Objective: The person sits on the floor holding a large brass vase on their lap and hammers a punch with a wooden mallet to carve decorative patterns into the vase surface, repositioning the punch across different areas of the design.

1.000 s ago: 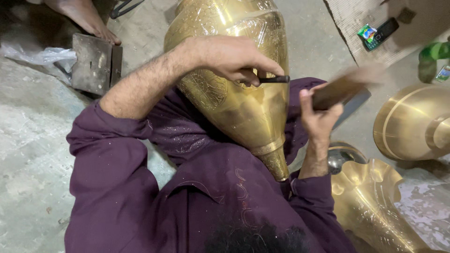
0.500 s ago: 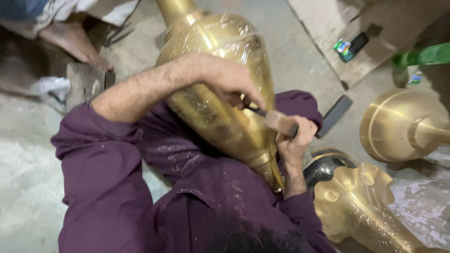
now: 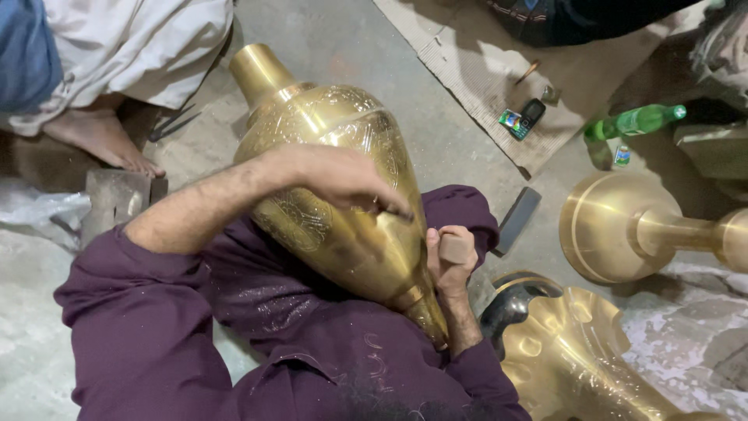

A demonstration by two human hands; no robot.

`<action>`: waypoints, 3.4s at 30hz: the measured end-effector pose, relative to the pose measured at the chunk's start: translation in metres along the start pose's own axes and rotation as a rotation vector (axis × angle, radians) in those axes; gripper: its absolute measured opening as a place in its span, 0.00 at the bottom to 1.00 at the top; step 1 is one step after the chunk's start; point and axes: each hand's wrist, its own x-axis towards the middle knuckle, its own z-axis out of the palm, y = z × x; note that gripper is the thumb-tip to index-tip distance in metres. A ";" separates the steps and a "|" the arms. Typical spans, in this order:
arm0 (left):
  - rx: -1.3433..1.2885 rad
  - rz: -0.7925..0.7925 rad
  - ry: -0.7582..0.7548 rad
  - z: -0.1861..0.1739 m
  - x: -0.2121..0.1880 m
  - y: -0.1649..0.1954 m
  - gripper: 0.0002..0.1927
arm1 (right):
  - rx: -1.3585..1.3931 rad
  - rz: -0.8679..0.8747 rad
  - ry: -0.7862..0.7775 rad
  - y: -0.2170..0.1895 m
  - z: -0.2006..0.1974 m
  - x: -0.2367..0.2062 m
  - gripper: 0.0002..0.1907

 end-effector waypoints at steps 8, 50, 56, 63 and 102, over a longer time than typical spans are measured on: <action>-0.448 -0.039 0.773 0.028 -0.069 0.001 0.27 | 0.280 0.302 -0.269 0.043 -0.008 0.005 0.10; -0.151 -0.084 0.088 0.003 -0.013 -0.014 0.25 | 0.329 0.285 -0.194 0.031 -0.013 0.026 0.14; -0.158 -0.208 0.247 0.018 -0.024 -0.006 0.22 | 0.238 0.228 -0.313 0.023 -0.016 0.059 0.13; -0.142 -0.160 0.463 0.035 -0.035 -0.003 0.24 | 0.002 0.029 -0.475 0.020 -0.022 0.087 0.12; -0.231 -0.546 1.532 0.159 -0.015 0.030 0.21 | -0.753 -0.919 -0.824 -0.146 0.026 0.235 0.07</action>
